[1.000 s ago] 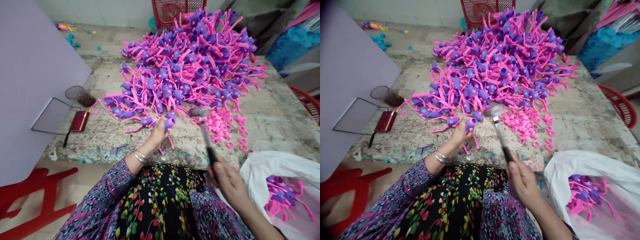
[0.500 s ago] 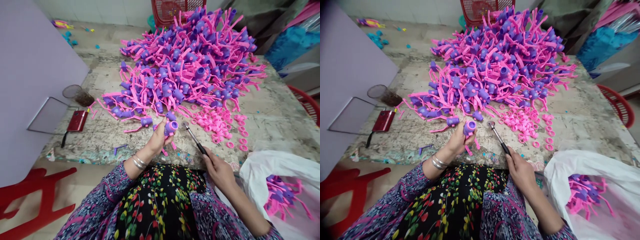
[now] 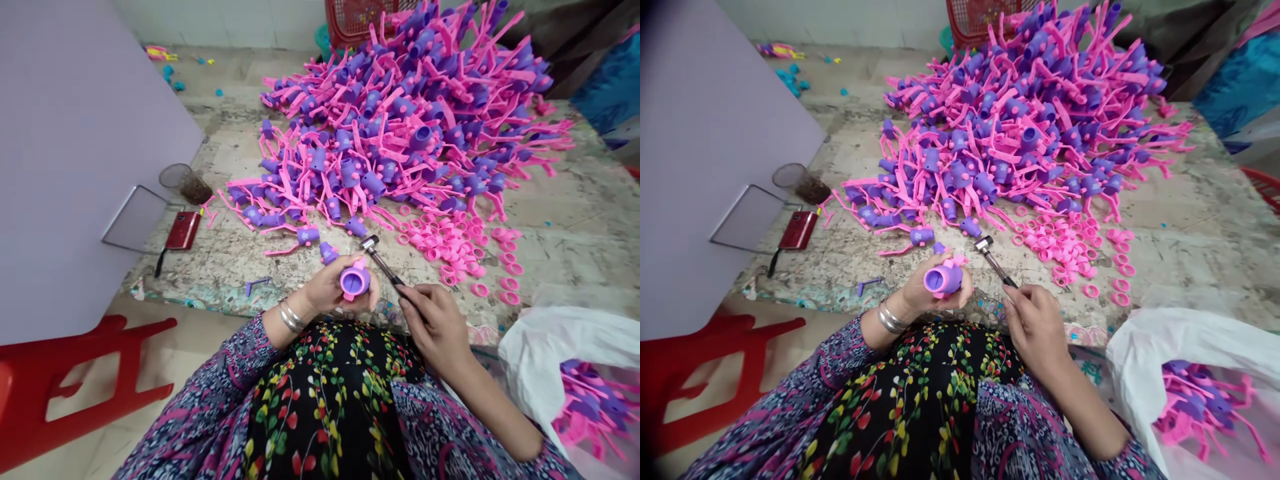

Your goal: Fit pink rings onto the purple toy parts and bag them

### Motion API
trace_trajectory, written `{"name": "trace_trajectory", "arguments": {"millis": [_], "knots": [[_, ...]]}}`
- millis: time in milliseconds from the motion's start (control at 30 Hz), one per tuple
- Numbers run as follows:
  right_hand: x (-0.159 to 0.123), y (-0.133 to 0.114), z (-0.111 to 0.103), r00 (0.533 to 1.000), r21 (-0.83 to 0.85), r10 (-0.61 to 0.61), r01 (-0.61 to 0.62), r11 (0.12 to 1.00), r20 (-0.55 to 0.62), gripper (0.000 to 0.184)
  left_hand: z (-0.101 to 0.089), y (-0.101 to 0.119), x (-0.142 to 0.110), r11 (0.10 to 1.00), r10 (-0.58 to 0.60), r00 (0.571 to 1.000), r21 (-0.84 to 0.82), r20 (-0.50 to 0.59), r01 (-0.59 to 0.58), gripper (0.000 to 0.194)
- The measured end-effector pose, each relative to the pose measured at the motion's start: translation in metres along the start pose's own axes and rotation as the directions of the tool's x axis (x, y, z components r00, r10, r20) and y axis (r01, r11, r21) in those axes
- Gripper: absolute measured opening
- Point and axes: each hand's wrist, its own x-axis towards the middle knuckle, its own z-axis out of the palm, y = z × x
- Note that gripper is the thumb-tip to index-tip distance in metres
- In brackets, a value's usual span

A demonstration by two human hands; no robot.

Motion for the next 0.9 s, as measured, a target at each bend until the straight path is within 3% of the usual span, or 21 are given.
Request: {"name": "trace_trajectory", "arguments": {"millis": [133,267,333,467,533,600,733,833,900], "knots": [[0.004,-0.015,-0.002,1.000,0.178,0.002,0.002,0.984,-0.025,0.026,0.003,0.002,-0.001,1.000,-0.016,0.992,0.024,0.125,0.013,0.076],[0.002,-0.022,-0.005,0.999,0.248,0.015,-0.005,0.969,-0.038,0.026,0.004,0.001,-0.002,0.999,-0.009,0.993,0.047,0.116,0.004,0.076],[0.001,-0.026,-0.008,0.996,0.273,0.009,0.015,0.962,-0.088,0.029,0.007,-0.001,-0.001,0.999,0.029,0.997,0.028,0.065,-0.031,0.078],[0.006,-0.037,-0.009,0.986,0.354,0.034,0.026,0.935,-0.162,0.039,0.020,-0.014,0.006,0.990,0.142,0.973,0.047,-0.181,-0.136,0.065],[0.010,-0.041,-0.002,0.983,0.468,0.121,-0.043,0.883,-0.138,0.038,0.027,-0.022,0.010,0.972,0.177,0.964,0.188,-0.198,-0.139,0.058],[0.011,-0.042,0.009,0.958,0.621,0.268,-0.149,0.770,-0.102,0.030,0.033,-0.030,0.012,0.932,0.143,0.976,0.353,-0.162,-0.078,0.060],[0.000,-0.032,0.019,0.837,0.851,0.546,-0.320,0.417,0.047,0.030,0.045,-0.029,0.008,0.772,0.002,0.994,0.632,-0.105,0.065,0.070],[-0.016,-0.010,0.002,0.647,0.923,0.761,-0.318,0.218,0.043,0.026,0.055,-0.012,-0.001,0.608,-0.106,0.994,0.792,0.005,0.060,0.069],[-0.031,0.014,-0.024,0.505,0.958,0.862,-0.263,0.111,0.038,0.026,0.058,0.001,-0.004,0.558,-0.156,0.977,0.829,0.143,-0.032,0.059]]}}
